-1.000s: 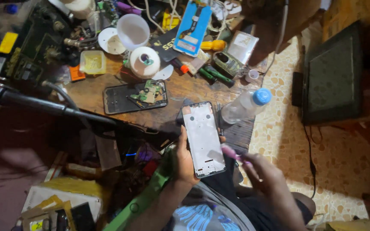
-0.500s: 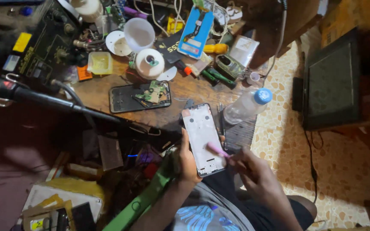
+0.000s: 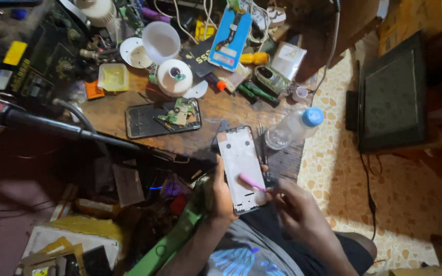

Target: Cleaning and inspecting mobile phone components during a repair process

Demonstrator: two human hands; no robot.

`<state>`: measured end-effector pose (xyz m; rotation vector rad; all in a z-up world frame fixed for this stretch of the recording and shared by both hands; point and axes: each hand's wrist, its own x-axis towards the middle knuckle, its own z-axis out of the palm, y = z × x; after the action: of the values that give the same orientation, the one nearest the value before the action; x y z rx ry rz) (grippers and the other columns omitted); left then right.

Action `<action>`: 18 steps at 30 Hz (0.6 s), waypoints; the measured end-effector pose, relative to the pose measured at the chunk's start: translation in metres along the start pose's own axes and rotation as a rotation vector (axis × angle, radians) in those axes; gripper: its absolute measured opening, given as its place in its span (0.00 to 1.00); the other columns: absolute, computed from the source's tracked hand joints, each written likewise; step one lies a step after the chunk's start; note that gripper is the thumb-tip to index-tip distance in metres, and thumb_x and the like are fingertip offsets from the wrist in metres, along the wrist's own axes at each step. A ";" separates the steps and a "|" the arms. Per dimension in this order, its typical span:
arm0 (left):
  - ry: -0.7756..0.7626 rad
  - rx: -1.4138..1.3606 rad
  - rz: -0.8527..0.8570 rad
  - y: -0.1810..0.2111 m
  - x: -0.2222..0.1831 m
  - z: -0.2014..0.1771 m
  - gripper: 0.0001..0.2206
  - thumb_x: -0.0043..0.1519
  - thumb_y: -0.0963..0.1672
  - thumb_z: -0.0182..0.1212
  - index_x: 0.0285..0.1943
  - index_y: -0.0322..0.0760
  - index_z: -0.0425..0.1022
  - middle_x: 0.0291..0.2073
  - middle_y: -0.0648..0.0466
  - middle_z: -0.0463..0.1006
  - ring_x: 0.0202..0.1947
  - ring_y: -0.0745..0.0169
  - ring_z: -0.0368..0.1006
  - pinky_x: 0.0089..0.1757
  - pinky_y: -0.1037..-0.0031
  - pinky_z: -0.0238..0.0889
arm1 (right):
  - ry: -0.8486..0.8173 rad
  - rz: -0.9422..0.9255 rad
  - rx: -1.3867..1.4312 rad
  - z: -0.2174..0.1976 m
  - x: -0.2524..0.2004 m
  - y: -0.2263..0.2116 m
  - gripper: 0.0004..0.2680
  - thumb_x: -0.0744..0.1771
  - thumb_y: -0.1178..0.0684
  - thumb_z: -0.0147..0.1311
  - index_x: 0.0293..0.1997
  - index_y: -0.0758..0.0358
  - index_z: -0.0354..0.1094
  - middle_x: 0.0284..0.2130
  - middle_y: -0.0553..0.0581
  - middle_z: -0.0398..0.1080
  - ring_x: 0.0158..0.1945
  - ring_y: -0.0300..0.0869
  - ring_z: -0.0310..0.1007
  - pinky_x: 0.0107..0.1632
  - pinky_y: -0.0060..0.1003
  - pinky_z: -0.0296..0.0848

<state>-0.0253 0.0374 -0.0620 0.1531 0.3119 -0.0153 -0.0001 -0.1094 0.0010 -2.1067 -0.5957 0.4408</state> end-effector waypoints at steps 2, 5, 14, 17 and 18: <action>0.080 0.090 0.091 0.003 -0.002 0.008 0.31 0.54 0.58 0.37 0.59 0.37 0.60 0.40 0.37 0.72 0.34 0.48 0.72 0.35 0.64 0.64 | 0.008 0.002 -0.012 0.002 -0.001 -0.002 0.07 0.57 0.65 0.43 0.29 0.59 0.65 0.23 0.49 0.65 0.27 0.36 0.61 0.30 0.27 0.59; 0.476 0.219 0.232 0.002 -0.004 0.017 0.24 0.54 0.51 0.43 0.50 0.29 0.69 0.47 0.44 0.72 0.45 0.56 0.69 0.45 0.69 0.62 | 0.133 0.093 0.083 0.000 0.001 -0.001 0.06 0.63 0.58 0.48 0.23 0.60 0.58 0.17 0.49 0.52 0.21 0.32 0.46 0.23 0.28 0.46; 0.351 0.100 0.103 -0.008 -0.004 0.020 0.24 0.54 0.50 0.42 0.56 0.32 0.63 0.50 0.43 0.68 0.47 0.52 0.66 0.48 0.64 0.59 | 0.103 0.081 0.214 -0.002 0.001 -0.008 0.07 0.62 0.61 0.48 0.24 0.57 0.54 0.15 0.46 0.55 0.20 0.30 0.49 0.23 0.25 0.49; 0.220 0.125 -0.080 -0.003 -0.006 0.007 0.33 0.53 0.59 0.37 0.53 0.29 0.65 0.35 0.32 0.72 0.31 0.42 0.70 0.36 0.58 0.64 | 0.046 0.003 0.019 -0.004 -0.008 -0.001 0.07 0.57 0.65 0.42 0.29 0.60 0.62 0.22 0.51 0.62 0.27 0.36 0.58 0.28 0.28 0.56; 0.177 0.118 -0.019 -0.004 -0.003 0.002 0.32 0.54 0.59 0.36 0.54 0.31 0.65 0.35 0.34 0.73 0.32 0.45 0.70 0.36 0.61 0.63 | 0.026 0.014 -0.012 -0.008 -0.011 -0.001 0.05 0.58 0.64 0.44 0.29 0.59 0.64 0.24 0.51 0.63 0.27 0.36 0.60 0.28 0.28 0.56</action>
<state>-0.0277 0.0332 -0.0596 0.2691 0.4896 -0.0392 -0.0049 -0.1201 0.0074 -2.1257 -0.5703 0.4185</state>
